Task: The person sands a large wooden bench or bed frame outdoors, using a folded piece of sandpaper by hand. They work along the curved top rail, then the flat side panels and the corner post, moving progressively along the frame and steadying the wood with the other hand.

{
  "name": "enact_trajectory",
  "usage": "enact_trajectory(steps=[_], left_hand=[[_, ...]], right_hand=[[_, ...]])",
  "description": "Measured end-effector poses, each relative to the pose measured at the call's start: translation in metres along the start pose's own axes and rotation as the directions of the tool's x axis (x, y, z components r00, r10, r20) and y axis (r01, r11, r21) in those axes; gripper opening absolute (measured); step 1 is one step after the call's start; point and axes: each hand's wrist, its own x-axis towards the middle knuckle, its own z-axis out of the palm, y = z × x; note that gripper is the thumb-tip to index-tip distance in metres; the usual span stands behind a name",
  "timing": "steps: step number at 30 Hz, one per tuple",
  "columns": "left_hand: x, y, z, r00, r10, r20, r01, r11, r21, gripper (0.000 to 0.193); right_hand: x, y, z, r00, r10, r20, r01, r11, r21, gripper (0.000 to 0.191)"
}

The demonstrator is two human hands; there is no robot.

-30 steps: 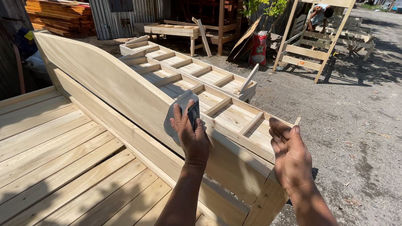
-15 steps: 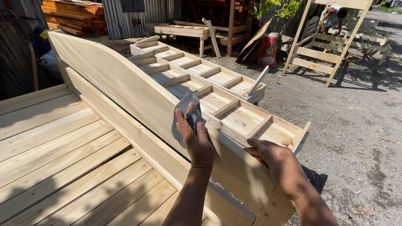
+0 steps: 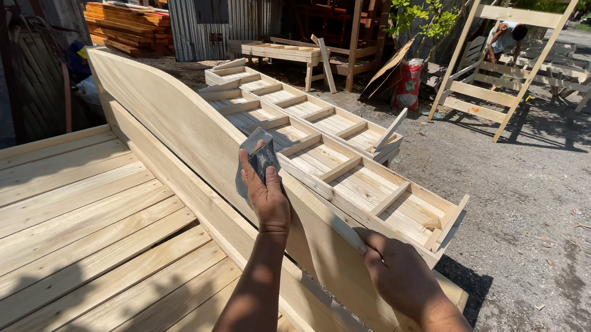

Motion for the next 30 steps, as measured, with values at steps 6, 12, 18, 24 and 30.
enact_trajectory(steps=[6,12,18,24,30], left_hand=[[-0.095,0.048,0.004,0.974,0.114,0.197,-0.118,0.993,0.006,0.045],[-0.018,-0.007,-0.007,0.989,0.097,0.116,-0.099,0.995,0.014,0.044],[0.024,0.003,-0.008,0.998,-0.044,0.050,0.038,0.993,0.115,0.040],[-0.022,0.034,-0.018,0.896,0.065,0.440,-0.234,0.910,0.343,0.035],[0.085,0.014,-0.025,0.880,-0.228,0.416,-0.147,0.703,0.696,0.033]], right_hand=[[0.018,-0.014,0.014,0.984,-0.128,-0.126,0.137,0.988,0.068,0.037],[0.015,-0.032,0.009,0.998,0.061,0.005,-0.061,0.998,0.030,0.035],[0.017,-0.037,0.015,0.977,-0.126,-0.171,0.119,0.992,-0.047,0.035],[0.044,-0.027,0.028,0.954,-0.256,-0.158,0.253,0.967,-0.040,0.035],[0.041,-0.023,0.032,0.933,-0.268,-0.239,0.249,0.962,-0.108,0.036]])
